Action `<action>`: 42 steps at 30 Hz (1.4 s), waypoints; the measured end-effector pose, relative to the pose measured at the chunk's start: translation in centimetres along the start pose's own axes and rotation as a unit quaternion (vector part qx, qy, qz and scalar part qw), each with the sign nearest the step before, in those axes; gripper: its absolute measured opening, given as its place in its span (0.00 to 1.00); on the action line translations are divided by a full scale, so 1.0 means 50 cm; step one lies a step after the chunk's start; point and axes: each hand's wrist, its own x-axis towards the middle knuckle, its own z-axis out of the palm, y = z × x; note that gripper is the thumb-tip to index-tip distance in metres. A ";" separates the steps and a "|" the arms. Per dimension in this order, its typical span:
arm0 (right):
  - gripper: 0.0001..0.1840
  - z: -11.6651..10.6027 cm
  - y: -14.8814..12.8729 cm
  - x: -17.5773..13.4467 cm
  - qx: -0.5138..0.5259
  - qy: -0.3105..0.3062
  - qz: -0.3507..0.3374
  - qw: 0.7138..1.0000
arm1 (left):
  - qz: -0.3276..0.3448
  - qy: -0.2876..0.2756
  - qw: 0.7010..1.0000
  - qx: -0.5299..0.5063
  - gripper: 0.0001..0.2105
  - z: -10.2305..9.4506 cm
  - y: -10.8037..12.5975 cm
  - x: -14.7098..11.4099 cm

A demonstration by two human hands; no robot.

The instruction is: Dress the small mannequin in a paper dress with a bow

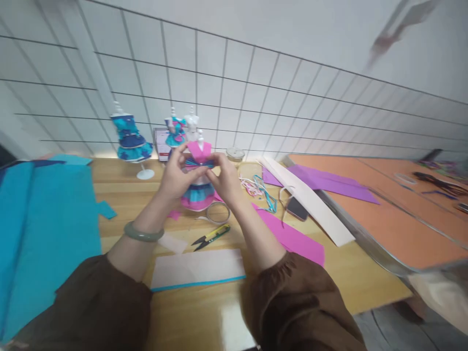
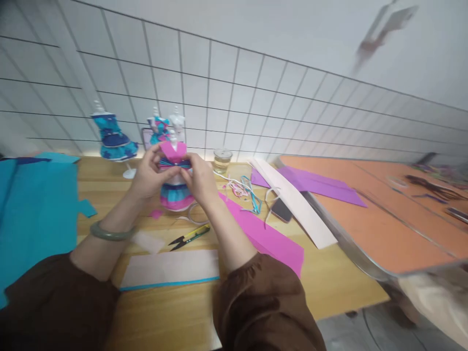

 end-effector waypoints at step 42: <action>0.15 0.011 -0.004 -0.008 0.175 0.039 0.156 0.971 | -0.031 0.003 0.995 -0.094 0.23 -0.018 -0.006 -0.007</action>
